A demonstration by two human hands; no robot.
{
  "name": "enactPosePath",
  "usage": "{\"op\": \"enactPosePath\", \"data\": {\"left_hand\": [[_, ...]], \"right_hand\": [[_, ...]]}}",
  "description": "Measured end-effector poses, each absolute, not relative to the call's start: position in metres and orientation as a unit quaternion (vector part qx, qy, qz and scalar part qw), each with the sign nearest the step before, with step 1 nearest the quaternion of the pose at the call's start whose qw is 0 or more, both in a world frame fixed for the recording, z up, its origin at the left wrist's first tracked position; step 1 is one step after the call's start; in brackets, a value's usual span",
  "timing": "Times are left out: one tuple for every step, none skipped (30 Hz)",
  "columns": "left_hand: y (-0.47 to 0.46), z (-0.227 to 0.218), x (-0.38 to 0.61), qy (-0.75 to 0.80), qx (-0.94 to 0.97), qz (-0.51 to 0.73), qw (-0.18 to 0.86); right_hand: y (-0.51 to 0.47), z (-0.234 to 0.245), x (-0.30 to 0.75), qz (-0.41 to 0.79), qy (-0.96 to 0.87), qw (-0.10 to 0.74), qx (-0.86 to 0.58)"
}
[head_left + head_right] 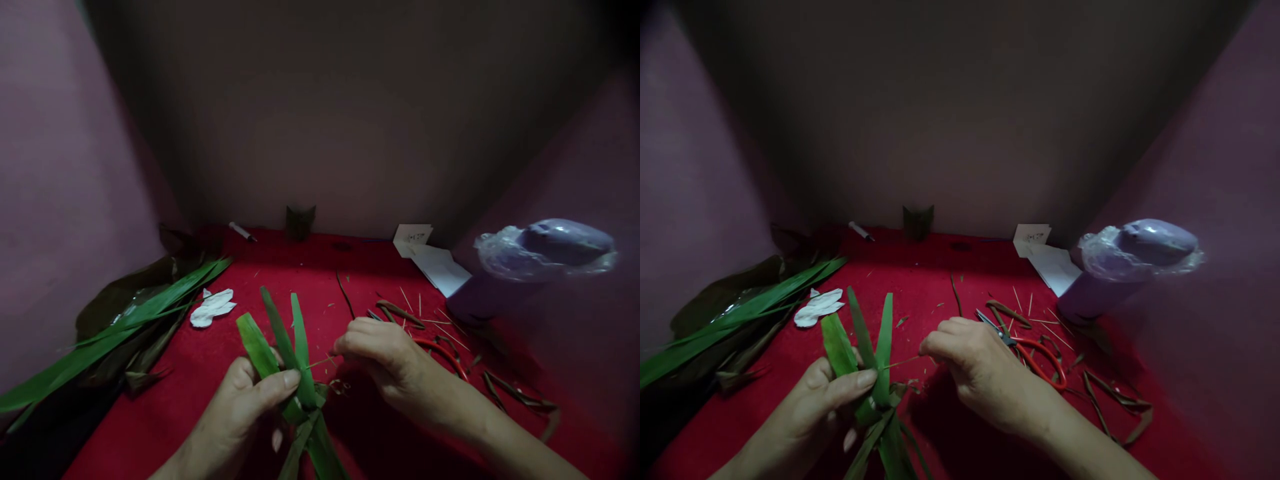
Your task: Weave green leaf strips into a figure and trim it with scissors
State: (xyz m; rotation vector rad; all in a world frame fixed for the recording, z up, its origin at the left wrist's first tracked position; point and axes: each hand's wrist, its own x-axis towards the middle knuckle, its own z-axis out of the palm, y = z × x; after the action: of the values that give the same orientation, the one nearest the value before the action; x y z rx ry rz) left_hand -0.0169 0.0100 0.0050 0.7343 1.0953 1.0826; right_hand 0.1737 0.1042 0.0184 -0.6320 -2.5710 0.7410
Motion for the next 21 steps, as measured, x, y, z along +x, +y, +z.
{"op": "enactPosePath", "data": {"left_hand": [[0.0102, 0.0052, -0.0169, 0.481, 0.326, 0.474, 0.661], [0.0104, 0.0053, -0.0169, 0.479, 0.327, 0.471, 0.664], [0.0104, 0.0051, -0.0170, 0.478, 0.326, 0.470, 0.666], [0.0104, 0.0049, -0.0170, 0.478, 0.322, 0.471, 0.668], [0.0102, 0.0045, -0.0170, 0.476, 0.318, 0.472, 0.671], [0.0100, 0.0040, -0.0170, 0.473, 0.313, 0.473, 0.674], [0.0099, 0.0036, -0.0171, 0.471, 0.310, 0.476, 0.675], [0.0097, 0.0032, -0.0172, 0.470, 0.308, 0.477, 0.676], [0.0097, 0.0029, -0.0173, 0.471, 0.310, 0.477, 0.675], [0.0097, 0.0026, -0.0174, 0.473, 0.312, 0.476, 0.673], [0.0098, 0.0025, -0.0175, 0.475, 0.315, 0.473, 0.672], [0.0099, 0.0024, -0.0176, 0.475, 0.316, 0.472, 0.672], [0.0101, 0.0024, -0.0177, 0.473, 0.318, 0.472, 0.673], [0.0103, 0.0023, -0.0176, 0.469, 0.319, 0.474, 0.673], [0.0105, 0.0022, -0.0176, 0.465, 0.319, 0.477, 0.674], [0.0106, 0.0022, -0.0175, 0.462, 0.319, 0.478, 0.675], [0.0107, 0.0023, -0.0173, 0.462, 0.321, 0.478, 0.675], [0.0108, 0.0024, -0.0171, 0.465, 0.323, 0.476, 0.673], [0.0107, 0.0026, -0.0170, 0.469, 0.324, 0.475, 0.670], [0.0106, 0.0029, -0.0168, 0.474, 0.325, 0.474, 0.667], [0.0104, 0.0033, -0.0166, 0.479, 0.326, 0.473, 0.664]], "right_hand": [[0.1047, 0.0178, 0.1740, 0.261, -0.917, 0.205, -0.222], [0.1052, 0.0171, 0.1744, 0.259, -0.915, 0.218, -0.220], [0.1056, 0.0163, 0.1748, 0.259, -0.911, 0.233, -0.221], [0.1060, 0.0157, 0.1753, 0.262, -0.905, 0.250, -0.222], [0.1062, 0.0151, 0.1757, 0.267, -0.899, 0.266, -0.223], [0.1062, 0.0148, 0.1760, 0.274, -0.893, 0.277, -0.226], [0.1060, 0.0147, 0.1761, 0.281, -0.888, 0.284, -0.229], [0.1058, 0.0147, 0.1760, 0.288, -0.885, 0.285, -0.229], [0.1055, 0.0149, 0.1758, 0.295, -0.884, 0.281, -0.229], [0.1052, 0.0153, 0.1756, 0.303, -0.883, 0.276, -0.229], [0.1050, 0.0157, 0.1752, 0.312, -0.882, 0.269, -0.228], [0.1048, 0.0161, 0.1749, 0.323, -0.881, 0.263, -0.226], [0.1046, 0.0165, 0.1746, 0.335, -0.878, 0.257, -0.226], [0.1045, 0.0168, 0.1744, 0.347, -0.874, 0.253, -0.226], [0.1045, 0.0171, 0.1743, 0.358, -0.871, 0.249, -0.226], [0.1046, 0.0173, 0.1743, 0.366, -0.869, 0.246, -0.227], [0.1047, 0.0173, 0.1743, 0.367, -0.869, 0.243, -0.228], [0.1049, 0.0172, 0.1744, 0.362, -0.871, 0.240, -0.229], [0.1051, 0.0170, 0.1745, 0.352, -0.876, 0.236, -0.230], [0.1053, 0.0166, 0.1746, 0.339, -0.882, 0.232, -0.231], [0.1056, 0.0161, 0.1746, 0.327, -0.887, 0.231, -0.232]]}}
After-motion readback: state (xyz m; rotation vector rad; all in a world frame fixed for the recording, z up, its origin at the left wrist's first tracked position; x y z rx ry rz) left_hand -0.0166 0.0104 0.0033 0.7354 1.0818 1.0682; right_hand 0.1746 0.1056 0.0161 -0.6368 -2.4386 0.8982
